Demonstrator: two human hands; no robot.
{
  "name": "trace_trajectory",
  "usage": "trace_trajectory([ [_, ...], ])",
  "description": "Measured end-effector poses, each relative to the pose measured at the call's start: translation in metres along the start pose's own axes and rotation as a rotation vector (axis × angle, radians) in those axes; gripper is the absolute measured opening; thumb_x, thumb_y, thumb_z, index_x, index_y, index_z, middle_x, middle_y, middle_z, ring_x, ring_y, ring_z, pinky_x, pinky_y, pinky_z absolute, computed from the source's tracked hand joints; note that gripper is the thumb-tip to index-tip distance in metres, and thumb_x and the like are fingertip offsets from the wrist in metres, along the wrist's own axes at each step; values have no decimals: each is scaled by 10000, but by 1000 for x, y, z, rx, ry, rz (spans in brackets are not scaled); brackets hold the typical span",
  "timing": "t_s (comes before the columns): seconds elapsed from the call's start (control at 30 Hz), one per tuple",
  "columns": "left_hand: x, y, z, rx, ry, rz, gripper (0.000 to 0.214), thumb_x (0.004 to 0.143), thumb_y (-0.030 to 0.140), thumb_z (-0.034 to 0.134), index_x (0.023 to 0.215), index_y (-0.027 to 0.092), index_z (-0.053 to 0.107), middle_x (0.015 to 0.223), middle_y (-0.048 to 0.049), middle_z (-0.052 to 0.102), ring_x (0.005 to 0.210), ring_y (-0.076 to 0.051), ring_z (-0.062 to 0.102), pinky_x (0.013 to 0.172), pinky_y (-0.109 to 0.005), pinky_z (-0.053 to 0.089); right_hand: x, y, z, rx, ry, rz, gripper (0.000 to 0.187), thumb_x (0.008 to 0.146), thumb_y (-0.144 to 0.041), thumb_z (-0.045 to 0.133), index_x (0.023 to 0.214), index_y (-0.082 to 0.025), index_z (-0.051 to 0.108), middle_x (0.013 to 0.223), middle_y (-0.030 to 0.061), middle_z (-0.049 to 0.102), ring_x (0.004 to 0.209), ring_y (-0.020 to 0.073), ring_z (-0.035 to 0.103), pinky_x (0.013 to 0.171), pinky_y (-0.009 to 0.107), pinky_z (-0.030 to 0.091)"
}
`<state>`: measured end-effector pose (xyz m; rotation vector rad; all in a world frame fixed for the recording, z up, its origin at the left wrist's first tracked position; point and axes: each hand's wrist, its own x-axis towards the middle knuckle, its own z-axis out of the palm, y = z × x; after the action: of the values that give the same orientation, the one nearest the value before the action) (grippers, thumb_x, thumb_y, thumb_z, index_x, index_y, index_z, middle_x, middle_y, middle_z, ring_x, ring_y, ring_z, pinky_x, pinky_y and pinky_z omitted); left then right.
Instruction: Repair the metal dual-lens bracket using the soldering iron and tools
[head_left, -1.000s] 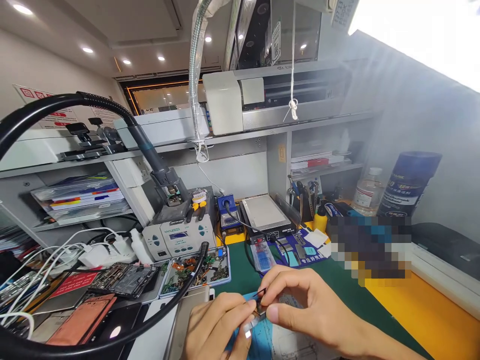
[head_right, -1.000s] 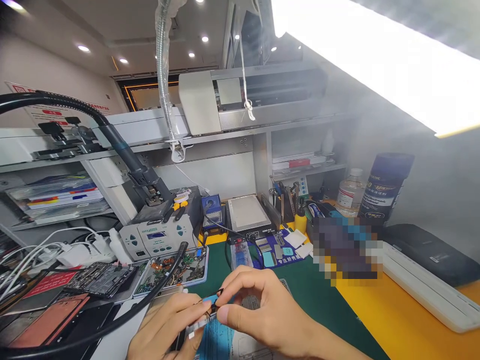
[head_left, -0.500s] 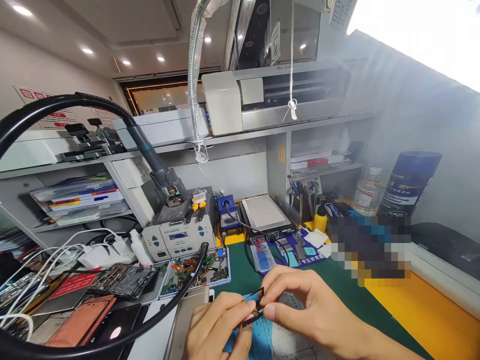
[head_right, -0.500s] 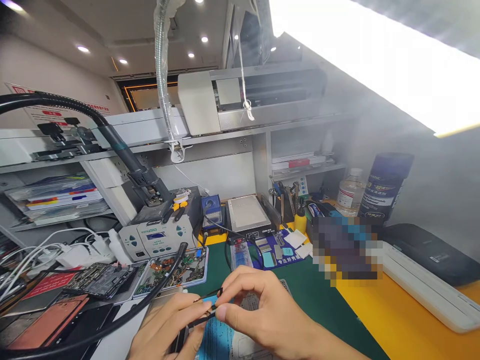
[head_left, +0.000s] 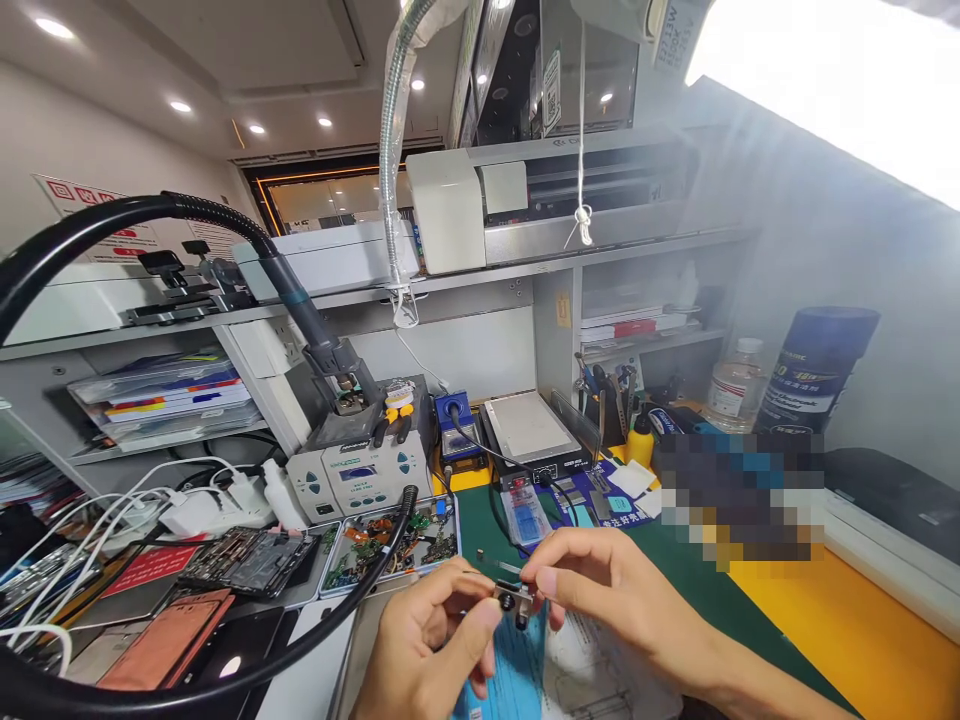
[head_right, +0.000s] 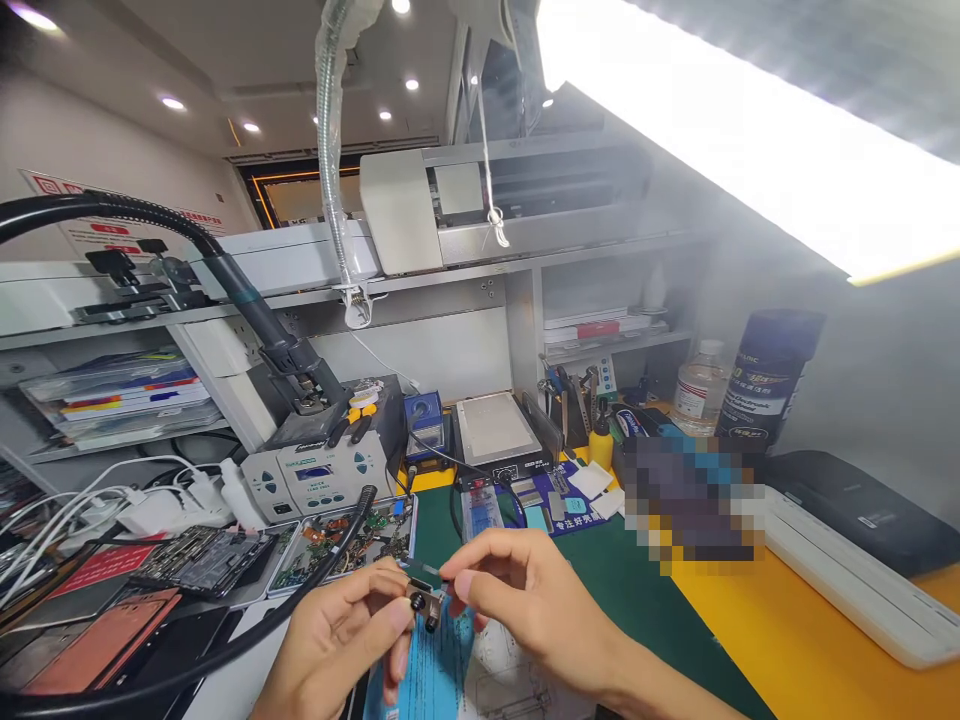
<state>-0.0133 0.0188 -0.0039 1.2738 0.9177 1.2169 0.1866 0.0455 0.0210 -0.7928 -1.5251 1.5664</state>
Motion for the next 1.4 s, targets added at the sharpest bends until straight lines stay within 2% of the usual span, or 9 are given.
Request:
trace_trajectory([
  [0.13, 3, 7, -5, -222, -85, -237, 271, 815, 374, 711, 743, 120, 646, 515, 9, 568, 419, -73, 489, 398, -168, 456, -5, 7, 1, -213, 70, -144, 153, 883, -258, 629, 1001, -189, 699, 910, 60, 676, 832, 182, 610, 752, 312, 490],
  [0.3, 10, 8, -9, -392, -170, -402, 246, 861, 334, 625, 711, 141, 597, 483, 13, 536, 340, -52, 410, 327, -147, 400, -8, 12, 5, -531, 96, -480, 336, 874, -130, 610, 1184, -257, 632, 1090, 67, 613, 929, 167, 587, 750, 282, 518],
  [0.43, 13, 1, -10, -507, -270, -527, 231, 823, 315, 657, 694, 137, 585, 480, 15, 521, 312, -39, 378, 301, -137, 378, -7, 13, 7, -663, 111, -651, 290, 841, -78, 636, 1098, -204, 681, 1070, 94, 603, 952, 180, 611, 796, 297, 532],
  [0.63, 9, -4, 0, -661, -294, -544, 162, 816, 258, 669, 746, 118, 625, 489, 37, 482, 346, -42, 384, 291, -125, 387, -8, 17, 7, -773, 128, -870, 243, 837, -36, 623, 1048, -133, 693, 929, 111, 642, 827, 172, 628, 681, 276, 532],
  [0.77, 6, -1, 4, -741, -303, -517, 145, 778, 246, 734, 775, 114, 673, 599, 26, 536, 372, -39, 462, 304, -130, 404, -10, 14, 9, -830, 134, -948, 224, 840, -41, 627, 1039, -121, 691, 865, 107, 666, 750, 162, 614, 621, 269, 509],
  [0.87, 5, 0, 5, -776, -349, -504, 162, 767, 253, 754, 770, 99, 703, 581, 16, 546, 368, -40, 481, 329, -131, 407, -11, 14, 12, -859, 161, -999, 240, 843, -51, 633, 1066, -124, 686, 832, 101, 677, 704, 155, 604, 582, 260, 487],
  [1.03, 2, -2, 6, -814, -375, -488, 127, 785, 222, 728, 784, 95, 727, 603, -5, 559, 407, -48, 537, 386, -118, 389, -15, 18, 15, -861, 187, -1113, 227, 868, -105, 645, 1091, -120, 679, 827, 90, 697, 712, 155, 611, 617, 270, 498],
  [1.17, -3, -5, 6, -823, -370, -502, 93, 810, 182, 676, 808, 95, 707, 597, 12, 516, 466, -73, 582, 406, -116, 380, -21, 18, 16, -891, 138, -1077, 171, 926, -155, 590, 1061, -132, 692, 859, 91, 719, 783, 168, 642, 677, 281, 513],
  [1.4, 4, -9, 5, -769, -411, -512, 273, 727, 214, 730, 919, 23, 700, 739, -73, 648, 541, -116, 673, 516, -155, 503, -18, 20, 18, -788, 351, -990, 242, 822, -18, 607, 1020, -134, 686, 759, 73, 653, 679, 159, 586, 578, 273, 474],
])
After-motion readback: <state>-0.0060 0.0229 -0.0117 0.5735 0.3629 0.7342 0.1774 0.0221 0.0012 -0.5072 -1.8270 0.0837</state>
